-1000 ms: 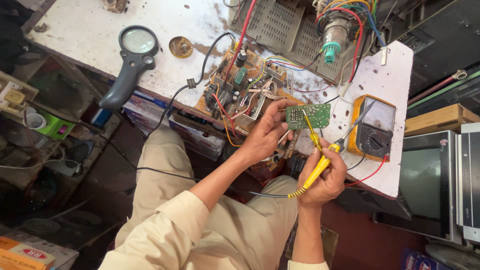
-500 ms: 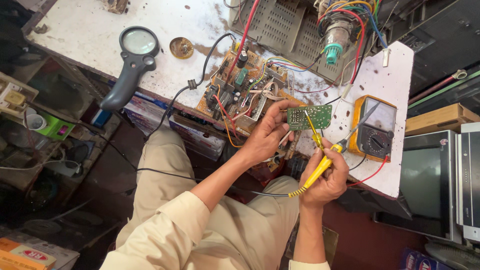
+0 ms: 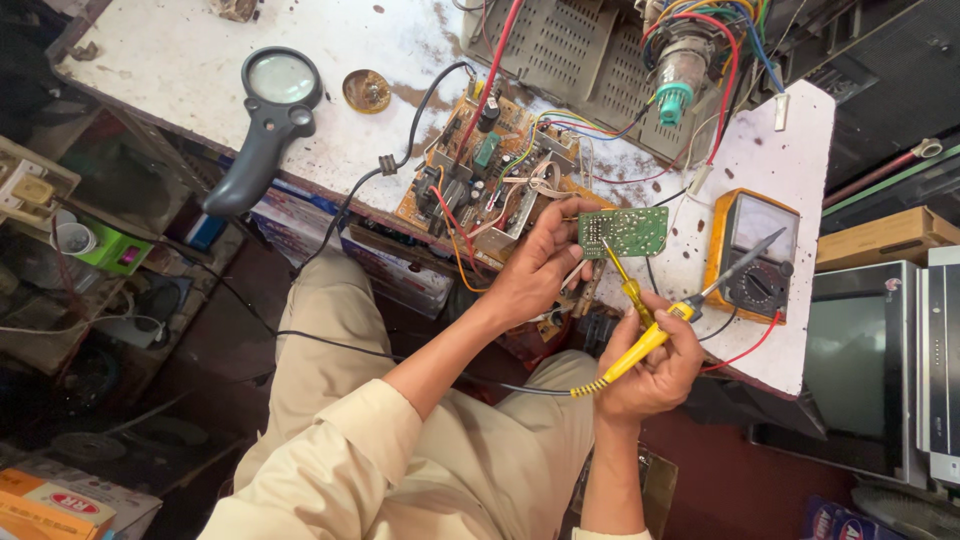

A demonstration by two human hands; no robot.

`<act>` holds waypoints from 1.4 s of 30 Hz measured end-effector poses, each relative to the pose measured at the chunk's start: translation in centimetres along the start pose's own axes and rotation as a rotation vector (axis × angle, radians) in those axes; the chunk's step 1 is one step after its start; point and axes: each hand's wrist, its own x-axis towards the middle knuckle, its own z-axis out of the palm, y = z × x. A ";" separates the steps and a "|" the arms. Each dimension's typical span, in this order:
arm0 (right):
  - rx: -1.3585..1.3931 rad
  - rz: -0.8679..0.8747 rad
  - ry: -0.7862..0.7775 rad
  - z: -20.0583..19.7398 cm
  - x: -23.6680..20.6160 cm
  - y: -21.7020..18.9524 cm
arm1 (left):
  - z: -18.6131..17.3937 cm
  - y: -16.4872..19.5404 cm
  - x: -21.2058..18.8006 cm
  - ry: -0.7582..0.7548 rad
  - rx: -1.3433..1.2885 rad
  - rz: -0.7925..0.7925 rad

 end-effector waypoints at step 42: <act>-0.015 -0.051 -0.045 0.6 1.3 0.2 | 0.2 -0.1 -0.2 0.005 -0.002 0.003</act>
